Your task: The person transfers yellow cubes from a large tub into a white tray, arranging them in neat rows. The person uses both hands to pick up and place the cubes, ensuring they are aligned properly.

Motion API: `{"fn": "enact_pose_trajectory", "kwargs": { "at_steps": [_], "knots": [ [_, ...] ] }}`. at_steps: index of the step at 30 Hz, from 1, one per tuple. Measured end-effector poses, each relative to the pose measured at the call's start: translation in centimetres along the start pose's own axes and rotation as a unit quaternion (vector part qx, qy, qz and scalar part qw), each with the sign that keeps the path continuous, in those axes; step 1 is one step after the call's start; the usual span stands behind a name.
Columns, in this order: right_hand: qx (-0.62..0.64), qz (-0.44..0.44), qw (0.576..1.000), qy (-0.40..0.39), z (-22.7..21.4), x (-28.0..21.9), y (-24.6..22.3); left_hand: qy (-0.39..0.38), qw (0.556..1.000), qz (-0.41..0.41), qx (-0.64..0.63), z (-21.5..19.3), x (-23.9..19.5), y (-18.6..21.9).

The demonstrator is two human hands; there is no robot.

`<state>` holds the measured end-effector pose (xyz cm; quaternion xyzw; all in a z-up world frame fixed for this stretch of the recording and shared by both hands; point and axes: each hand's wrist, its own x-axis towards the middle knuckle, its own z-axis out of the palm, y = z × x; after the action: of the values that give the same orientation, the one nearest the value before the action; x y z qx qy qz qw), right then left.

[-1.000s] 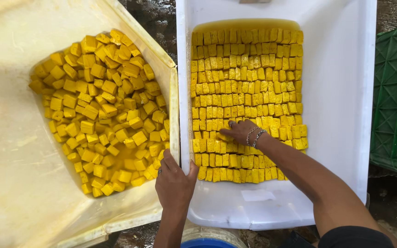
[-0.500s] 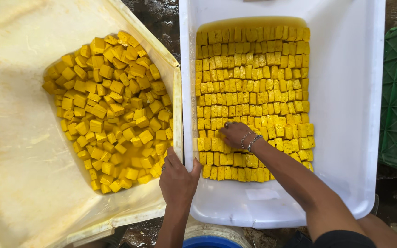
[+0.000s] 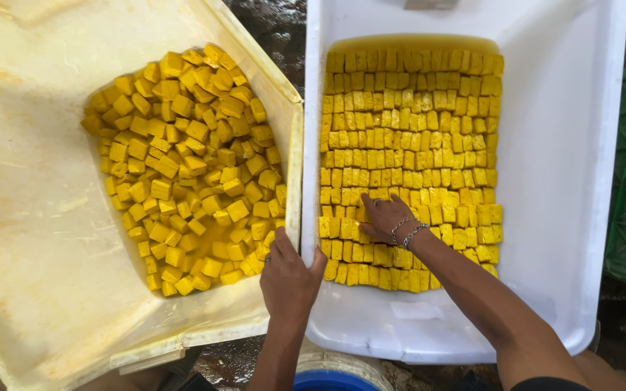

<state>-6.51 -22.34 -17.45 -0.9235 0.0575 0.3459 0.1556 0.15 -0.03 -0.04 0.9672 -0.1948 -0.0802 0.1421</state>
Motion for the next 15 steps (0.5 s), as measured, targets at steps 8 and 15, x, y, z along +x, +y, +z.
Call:
{"fn": "enact_pose_trajectory", "kwargs": {
  "at_steps": [8,15],
  "knots": [
    [0.069,-0.001,0.997,0.019,-0.8,0.9,0.3,-0.017,0.999,-0.024,0.024,0.8,0.0,-0.4],
    [0.279,-0.082,0.844,0.451,-11.5,-1.9,-5.1,-0.026,0.999,-0.012,-0.021,0.5,-0.3,-0.7]
  ]
}}
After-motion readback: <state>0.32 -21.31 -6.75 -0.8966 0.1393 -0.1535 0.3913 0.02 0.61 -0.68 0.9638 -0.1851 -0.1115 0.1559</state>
